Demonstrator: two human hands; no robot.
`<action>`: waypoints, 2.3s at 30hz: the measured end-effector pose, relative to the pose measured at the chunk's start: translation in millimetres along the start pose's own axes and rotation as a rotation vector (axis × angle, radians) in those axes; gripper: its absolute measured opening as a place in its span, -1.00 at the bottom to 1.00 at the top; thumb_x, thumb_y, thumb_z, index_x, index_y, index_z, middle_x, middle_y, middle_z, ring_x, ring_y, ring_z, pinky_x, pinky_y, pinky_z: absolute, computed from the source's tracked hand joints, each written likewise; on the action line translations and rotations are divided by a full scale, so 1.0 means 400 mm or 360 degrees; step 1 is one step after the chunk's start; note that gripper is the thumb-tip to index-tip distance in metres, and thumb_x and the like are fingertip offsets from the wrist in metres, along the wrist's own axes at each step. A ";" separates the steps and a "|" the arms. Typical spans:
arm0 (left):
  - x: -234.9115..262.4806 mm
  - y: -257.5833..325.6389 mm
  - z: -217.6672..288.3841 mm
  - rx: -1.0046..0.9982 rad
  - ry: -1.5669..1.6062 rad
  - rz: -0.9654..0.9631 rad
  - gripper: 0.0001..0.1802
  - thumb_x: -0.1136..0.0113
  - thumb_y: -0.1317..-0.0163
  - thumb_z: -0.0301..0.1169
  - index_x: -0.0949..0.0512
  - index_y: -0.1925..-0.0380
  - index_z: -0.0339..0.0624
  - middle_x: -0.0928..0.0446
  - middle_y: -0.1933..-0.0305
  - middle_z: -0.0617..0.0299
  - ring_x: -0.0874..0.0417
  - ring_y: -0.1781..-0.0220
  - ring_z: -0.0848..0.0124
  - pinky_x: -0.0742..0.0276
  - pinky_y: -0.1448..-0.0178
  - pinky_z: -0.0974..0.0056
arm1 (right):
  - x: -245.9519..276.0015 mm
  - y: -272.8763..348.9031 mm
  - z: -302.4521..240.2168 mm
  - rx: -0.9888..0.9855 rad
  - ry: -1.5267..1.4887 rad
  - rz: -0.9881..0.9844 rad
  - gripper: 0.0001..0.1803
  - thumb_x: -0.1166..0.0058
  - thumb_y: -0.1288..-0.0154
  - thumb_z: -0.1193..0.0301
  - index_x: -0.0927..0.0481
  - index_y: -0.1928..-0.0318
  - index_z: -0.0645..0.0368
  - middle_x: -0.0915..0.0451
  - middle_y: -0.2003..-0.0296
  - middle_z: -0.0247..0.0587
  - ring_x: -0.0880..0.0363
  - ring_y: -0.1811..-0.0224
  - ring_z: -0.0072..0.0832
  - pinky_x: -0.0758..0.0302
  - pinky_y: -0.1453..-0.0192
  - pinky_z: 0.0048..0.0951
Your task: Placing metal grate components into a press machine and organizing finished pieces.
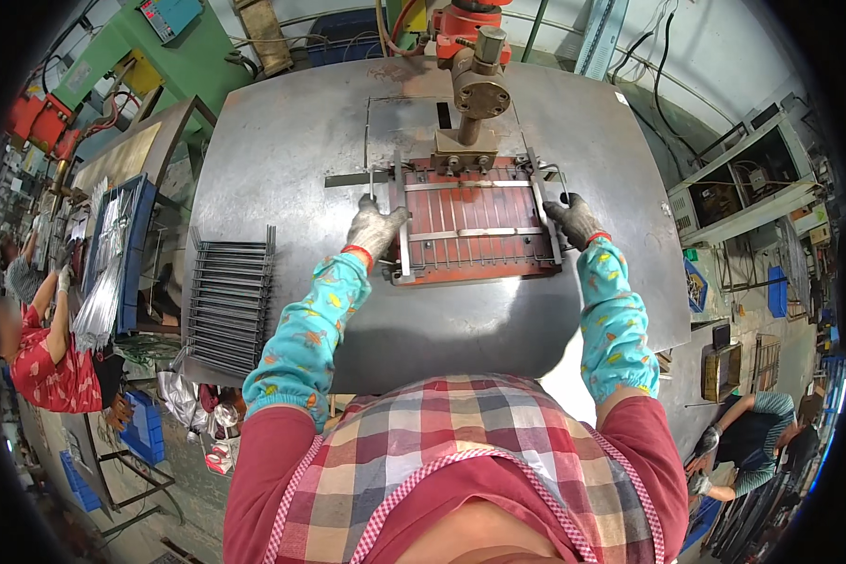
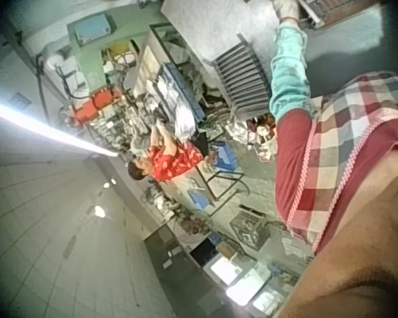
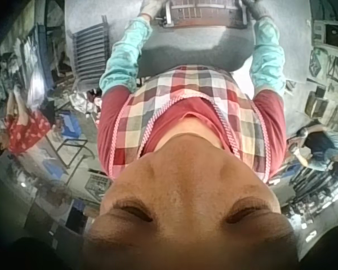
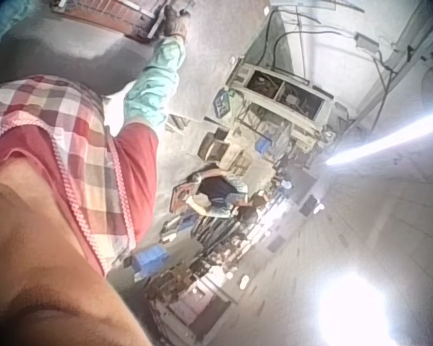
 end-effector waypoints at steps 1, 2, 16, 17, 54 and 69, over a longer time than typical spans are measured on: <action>-0.015 -0.003 0.006 0.0023 0.0034 -0.0050 0.01 -0.28 0.11 0.02 -0.13 -0.19 -0.51 -0.42 -0.04 -0.39 -0.49 -0.11 -0.12 -0.39 -0.20 0.10 | 0.020 -0.002 0.003 -0.0042 0.0018 -0.0015 -0.18 -0.17 -0.09 -0.02 -0.30 -0.19 0.33 -0.57 0.15 0.16 -0.59 0.12 -0.17 -0.50 0.08 -0.25; -0.049 -0.017 -0.013 -0.0060 0.0052 0.0002 0.01 -0.27 0.08 0.01 -0.11 -0.20 -0.52 -0.41 -0.06 -0.40 -0.50 -0.10 -0.13 -0.40 -0.20 0.12 | 0.038 -0.004 0.006 -0.0010 0.0048 -0.0023 -0.18 -0.18 -0.08 -0.02 -0.31 -0.19 0.31 -0.58 0.19 0.08 -0.59 0.21 -0.22 -0.50 0.19 -0.26; -0.070 0.036 0.034 0.0030 0.0618 -0.0035 -0.11 -0.36 0.10 -0.18 -0.19 -0.17 -0.42 -0.44 -0.03 -0.21 -0.54 0.01 0.06 -0.46 -0.08 0.13 | 0.033 -0.025 0.057 -0.0058 -0.0131 0.0085 -0.32 -0.21 -0.06 -0.02 -0.49 -0.03 0.26 -0.59 0.26 -0.08 -0.53 0.35 -0.36 -0.47 0.33 -0.31; -0.072 0.031 0.034 0.0022 0.0618 -0.0045 -0.11 -0.36 0.10 -0.18 -0.19 -0.17 -0.42 -0.44 -0.03 -0.21 -0.54 0.01 0.06 -0.46 -0.08 0.13 | 0.031 -0.034 0.071 -0.0064 -0.0133 0.0096 -0.32 -0.21 -0.06 -0.02 -0.49 -0.03 0.26 -0.59 0.26 -0.08 -0.53 0.35 -0.36 -0.47 0.33 -0.31; 0.064 0.239 -0.111 0.0158 0.0210 0.0281 -0.26 -0.26 -0.02 -0.03 -0.29 -0.12 -0.23 -0.56 0.22 -0.13 -0.60 0.17 0.07 -0.51 0.04 0.08 | -0.126 0.217 -0.001 0.0504 0.0918 0.0328 -0.26 -0.27 0.13 0.09 -0.42 -0.17 -0.11 -0.31 -0.18 0.12 -0.16 -0.28 -0.02 -0.12 -0.31 -0.03; 0.049 0.017 0.018 -0.0243 -0.1342 0.0622 -0.46 0.16 -0.27 0.07 -0.55 0.18 -0.15 -0.55 0.12 0.00 -0.60 0.05 0.13 -0.53 0.02 0.05 | 0.293 0.365 0.351 0.0443 -0.1859 0.0883 -0.48 -0.09 -0.10 0.63 -0.33 -0.12 0.36 -0.56 0.23 -0.01 -0.63 0.27 -0.23 -0.62 0.19 -0.32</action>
Point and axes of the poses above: each hand's wrist, its own y-axis away from the middle knuckle, its own x-axis out of the back of the hand, z = x × y, the point moved 1 cm from there along -y, towards the middle knuckle
